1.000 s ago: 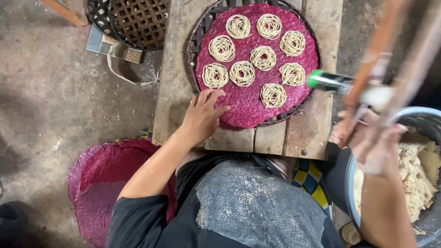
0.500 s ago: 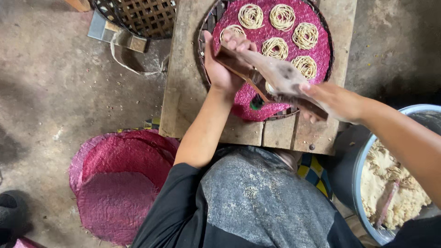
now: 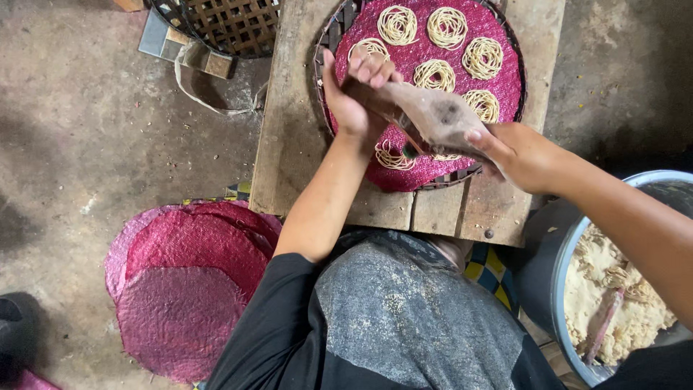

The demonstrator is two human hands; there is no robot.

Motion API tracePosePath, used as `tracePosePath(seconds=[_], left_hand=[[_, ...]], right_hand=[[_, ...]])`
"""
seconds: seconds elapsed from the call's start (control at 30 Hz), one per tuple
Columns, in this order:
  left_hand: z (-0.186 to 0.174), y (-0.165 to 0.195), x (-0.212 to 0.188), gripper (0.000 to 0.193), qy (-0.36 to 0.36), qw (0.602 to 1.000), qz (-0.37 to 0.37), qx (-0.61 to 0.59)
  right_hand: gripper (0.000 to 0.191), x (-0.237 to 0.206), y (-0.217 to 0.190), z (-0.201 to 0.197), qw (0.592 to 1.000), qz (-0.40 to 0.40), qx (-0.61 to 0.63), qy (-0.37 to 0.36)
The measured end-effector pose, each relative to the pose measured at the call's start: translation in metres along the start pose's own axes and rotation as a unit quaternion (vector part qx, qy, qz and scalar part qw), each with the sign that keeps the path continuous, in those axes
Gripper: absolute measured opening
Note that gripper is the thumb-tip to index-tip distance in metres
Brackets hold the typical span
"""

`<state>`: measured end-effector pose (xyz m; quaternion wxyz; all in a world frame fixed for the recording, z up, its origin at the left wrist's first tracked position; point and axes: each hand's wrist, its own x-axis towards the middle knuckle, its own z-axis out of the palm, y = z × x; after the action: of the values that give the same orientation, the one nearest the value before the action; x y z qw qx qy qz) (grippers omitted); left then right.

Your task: The person sits at a low board and uses a wooden hand press to extrude dough into noodle nests onto pink mesh trays. They scoop dough from a bucket into the press, squeeze the handles to extrude a nest, cut the strands, arrange the nests on the trays, and move filled trays aside.

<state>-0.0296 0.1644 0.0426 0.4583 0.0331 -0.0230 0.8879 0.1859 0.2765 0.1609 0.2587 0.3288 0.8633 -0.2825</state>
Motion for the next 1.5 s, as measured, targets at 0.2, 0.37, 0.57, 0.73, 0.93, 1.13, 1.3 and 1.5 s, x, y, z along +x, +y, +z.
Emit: tracePosePath(seconds=[0.2,0.37,0.57,0.73,0.93,1.13,1.3,1.5], left_hand=[[0.008,0.028,0.009,0.058,-0.003,0.993,0.051,0.105],[0.006,0.003,-0.008,0.060,0.075,0.996,0.038,0.034],[0.025,0.001,0.018,0.050,-0.082,0.996,0.022,0.019],[0.005,0.022,-0.003,0.071,0.153,0.911,-0.176,0.340],[-0.056,0.011,-0.023,0.100,0.106,0.720,-0.331,0.600],[-0.027,0.027,-0.060,0.076,-0.087,0.480,-0.157,0.859],[0.005,0.066,-0.094,0.064,-0.093,0.327,0.008,0.940],[-0.041,0.213,-0.185,0.052,0.351,0.416,0.317,0.777]], right_hand=[[0.071,0.006,-0.020,0.016,0.997,-0.006,0.076,-0.003],[0.073,-0.002,-0.007,0.005,0.996,0.057,0.017,-0.060],[0.071,0.005,0.013,0.001,0.991,-0.085,-0.002,0.102],[0.061,0.009,0.022,0.006,0.985,-0.086,0.136,0.057],[0.061,0.011,0.027,0.015,0.975,-0.111,0.173,0.083],[0.056,0.018,0.045,0.041,0.920,-0.169,0.322,0.145],[0.059,0.007,0.089,0.075,0.845,-0.224,0.452,0.175],[0.070,-0.025,0.168,0.137,0.717,-0.275,0.591,0.246]])
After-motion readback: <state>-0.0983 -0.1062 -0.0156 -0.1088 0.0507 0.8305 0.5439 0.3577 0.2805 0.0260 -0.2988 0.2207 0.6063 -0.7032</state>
